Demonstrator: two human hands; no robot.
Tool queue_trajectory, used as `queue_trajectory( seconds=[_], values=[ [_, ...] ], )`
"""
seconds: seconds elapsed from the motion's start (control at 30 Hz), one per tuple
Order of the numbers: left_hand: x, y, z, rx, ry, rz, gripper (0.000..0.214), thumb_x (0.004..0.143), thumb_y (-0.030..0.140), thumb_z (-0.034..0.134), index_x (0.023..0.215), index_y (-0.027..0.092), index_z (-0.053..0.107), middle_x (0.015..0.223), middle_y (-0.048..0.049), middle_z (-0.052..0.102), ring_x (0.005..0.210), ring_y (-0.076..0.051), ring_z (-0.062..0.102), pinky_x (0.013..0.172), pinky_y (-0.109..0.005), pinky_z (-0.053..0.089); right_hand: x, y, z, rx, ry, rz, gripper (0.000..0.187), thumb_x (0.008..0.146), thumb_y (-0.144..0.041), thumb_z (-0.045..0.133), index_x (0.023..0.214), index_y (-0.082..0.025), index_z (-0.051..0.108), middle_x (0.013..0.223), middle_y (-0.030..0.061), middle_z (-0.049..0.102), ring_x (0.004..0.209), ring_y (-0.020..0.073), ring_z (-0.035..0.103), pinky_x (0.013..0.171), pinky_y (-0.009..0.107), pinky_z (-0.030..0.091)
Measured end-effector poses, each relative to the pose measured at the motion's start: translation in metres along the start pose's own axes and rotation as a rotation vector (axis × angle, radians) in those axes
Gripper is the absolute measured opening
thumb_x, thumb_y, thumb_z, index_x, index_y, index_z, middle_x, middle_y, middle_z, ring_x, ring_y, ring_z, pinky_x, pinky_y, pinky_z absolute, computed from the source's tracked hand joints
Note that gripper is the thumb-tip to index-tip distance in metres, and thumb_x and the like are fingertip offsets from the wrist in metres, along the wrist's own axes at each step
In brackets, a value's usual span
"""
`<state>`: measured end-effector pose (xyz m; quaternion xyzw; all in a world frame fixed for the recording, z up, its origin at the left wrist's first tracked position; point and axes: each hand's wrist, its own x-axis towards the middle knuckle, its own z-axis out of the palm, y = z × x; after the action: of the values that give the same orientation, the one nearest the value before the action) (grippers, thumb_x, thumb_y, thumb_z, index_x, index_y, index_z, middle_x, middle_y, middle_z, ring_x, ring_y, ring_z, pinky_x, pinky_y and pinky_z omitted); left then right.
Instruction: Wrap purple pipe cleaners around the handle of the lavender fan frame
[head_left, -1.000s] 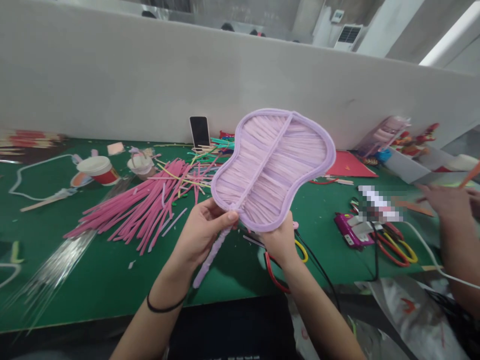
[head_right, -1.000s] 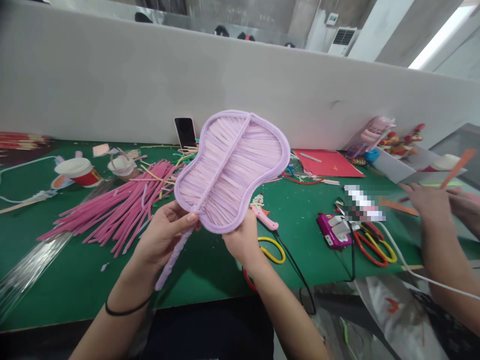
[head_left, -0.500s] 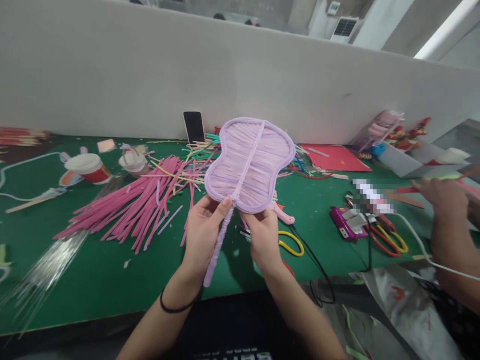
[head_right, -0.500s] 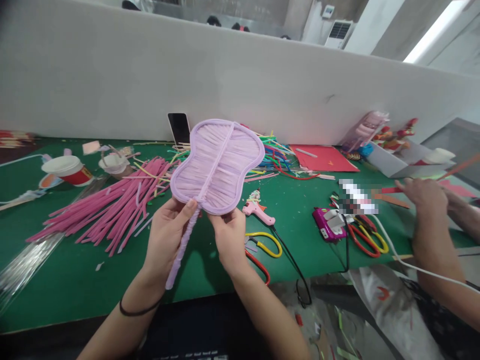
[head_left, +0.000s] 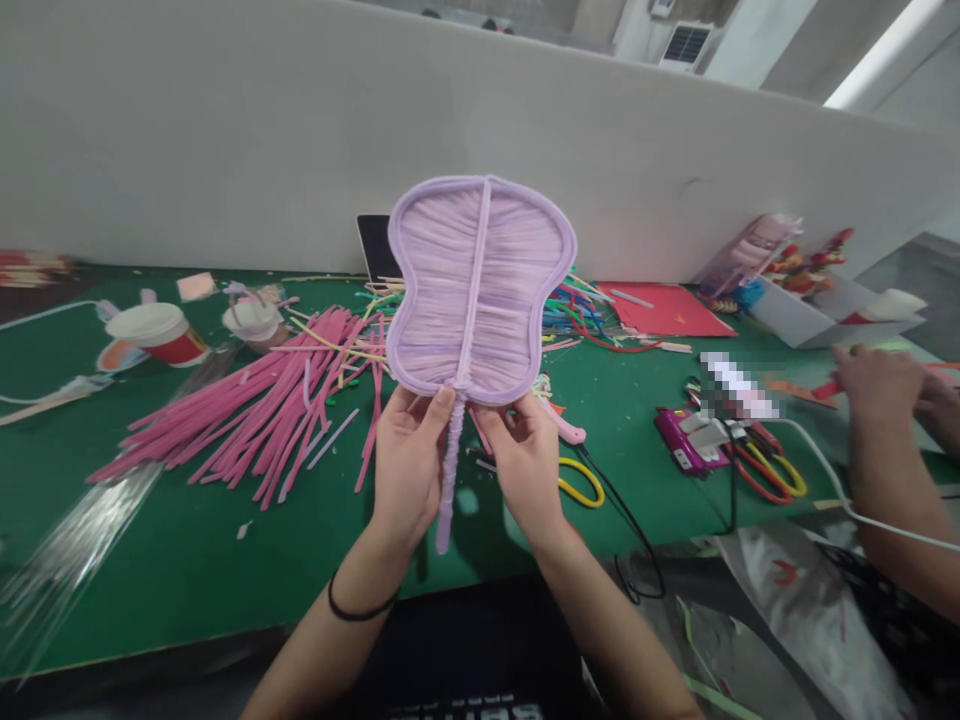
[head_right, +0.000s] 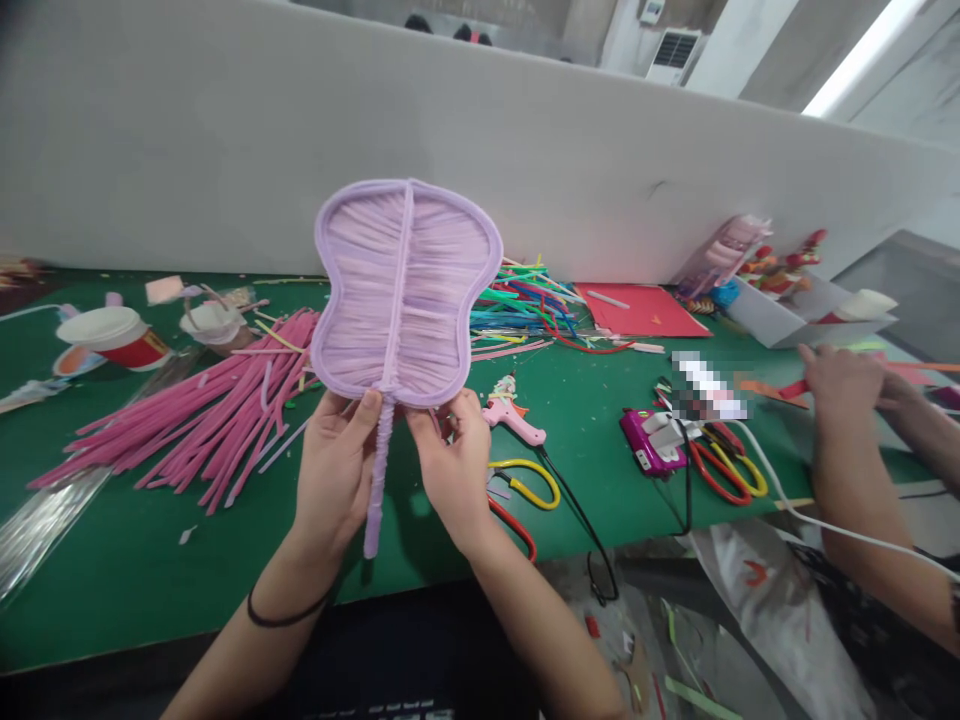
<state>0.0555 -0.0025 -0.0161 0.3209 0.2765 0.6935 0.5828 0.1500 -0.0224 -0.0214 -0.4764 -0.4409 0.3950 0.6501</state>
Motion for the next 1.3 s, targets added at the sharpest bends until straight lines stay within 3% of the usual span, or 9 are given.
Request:
queue_trajectory(
  seconds=[0.13, 0.23, 0.33, 0.47, 0.7, 0.87, 1.03, 1.17, 1.3],
  values=[
    [-0.001, -0.006, -0.001, 0.078, 0.009, 0.005, 0.031, 0.079, 0.028, 0.084, 0.107, 0.021, 0.074, 0.104, -0.0054, 0.079, 0.099, -0.020, 0.075, 0.093, -0.030, 0.059, -0.011, -0.003, 0.009, 0.325, 0.064, 0.325, 0.022, 0.072, -0.036, 0.081, 0.080, -0.018, 0.071, 0.077, -0.0006, 0.067, 0.070, 0.0131, 0.057, 0.067, 0.027, 0.047],
    [-0.005, -0.015, -0.006, 0.160, 0.038, 0.085, 0.028, 0.083, 0.029, 0.081, 0.109, 0.021, 0.073, 0.106, -0.0057, 0.078, 0.100, -0.019, 0.075, 0.092, -0.029, 0.058, -0.020, -0.004, 0.016, 0.394, 0.144, 0.428, 0.025, 0.070, -0.038, 0.083, 0.076, -0.018, 0.070, 0.077, -0.0010, 0.066, 0.071, 0.0122, 0.056, 0.069, 0.027, 0.046],
    [-0.007, -0.024, -0.011, 0.263, 0.093, 0.235, 0.027, 0.085, 0.029, 0.078, 0.110, 0.021, 0.073, 0.106, -0.0050, 0.078, 0.099, -0.018, 0.074, 0.091, -0.028, 0.058, -0.024, -0.004, 0.018, 0.265, 0.176, 0.341, 0.025, 0.077, -0.041, 0.078, 0.081, -0.018, 0.070, 0.080, -0.0002, 0.065, 0.076, 0.0138, 0.059, 0.075, 0.029, 0.049],
    [-0.008, -0.031, -0.012, 0.467, 0.210, 0.441, 0.027, 0.082, 0.030, 0.081, 0.104, 0.019, 0.072, 0.096, -0.0034, 0.078, 0.092, -0.019, 0.076, 0.089, -0.033, 0.060, -0.020, -0.004, 0.017, -0.029, 0.175, 0.098, 0.022, 0.089, -0.041, 0.067, 0.088, -0.019, 0.066, 0.091, 0.0035, 0.064, 0.085, 0.0170, 0.061, 0.078, 0.033, 0.051],
    [-0.009, -0.034, -0.010, 0.483, 0.285, 0.428, 0.020, 0.076, 0.026, 0.084, 0.091, 0.018, 0.075, 0.094, -0.0039, 0.079, 0.090, -0.024, 0.076, 0.092, -0.041, 0.061, -0.001, -0.003, 0.014, -0.505, 0.204, -0.383, 0.010, 0.095, -0.025, 0.059, 0.087, -0.021, 0.062, 0.093, 0.0058, 0.058, 0.089, 0.0190, 0.058, 0.077, 0.035, 0.052],
    [-0.005, -0.037, -0.018, 0.367, 0.278, 0.322, 0.019, 0.074, 0.026, 0.086, 0.089, 0.021, 0.075, 0.091, -0.0011, 0.078, 0.089, -0.022, 0.076, 0.099, -0.042, 0.059, 0.002, -0.002, 0.015, -0.556, 0.161, -0.404, 0.007, 0.095, -0.023, 0.058, 0.088, -0.021, 0.060, 0.095, 0.0070, 0.056, 0.087, 0.0192, 0.059, 0.073, 0.035, 0.053],
    [0.000, -0.033, -0.018, 0.235, 0.203, 0.264, 0.032, 0.074, 0.022, 0.087, 0.103, 0.023, 0.075, 0.105, -0.0006, 0.077, 0.102, -0.020, 0.073, 0.103, -0.039, 0.056, 0.005, -0.004, 0.012, -0.580, 0.100, -0.410, 0.006, 0.095, -0.021, 0.058, 0.090, -0.021, 0.061, 0.096, 0.0065, 0.055, 0.086, 0.0172, 0.060, 0.068, 0.030, 0.054],
    [-0.001, -0.029, -0.017, 0.342, 0.261, 0.345, 0.030, 0.073, 0.021, 0.087, 0.100, 0.023, 0.074, 0.106, 0.0011, 0.076, 0.108, -0.021, 0.071, 0.106, -0.040, 0.054, 0.003, -0.008, 0.010, -0.617, 0.032, -0.421, 0.009, 0.096, -0.018, 0.054, 0.089, -0.021, 0.060, 0.096, 0.0069, 0.055, 0.086, 0.0182, 0.061, 0.067, 0.030, 0.053],
    [0.000, -0.025, -0.017, 0.399, 0.248, 0.309, 0.031, 0.077, 0.024, 0.085, 0.106, 0.024, 0.073, 0.113, 0.0008, 0.076, 0.115, -0.022, 0.069, 0.108, -0.040, 0.052, 0.000, -0.011, 0.011, -0.735, -0.003, -0.523, 0.015, 0.098, -0.015, 0.047, 0.090, -0.018, 0.059, 0.097, 0.0094, 0.054, 0.084, 0.0200, 0.060, 0.069, 0.033, 0.052]
  ],
)
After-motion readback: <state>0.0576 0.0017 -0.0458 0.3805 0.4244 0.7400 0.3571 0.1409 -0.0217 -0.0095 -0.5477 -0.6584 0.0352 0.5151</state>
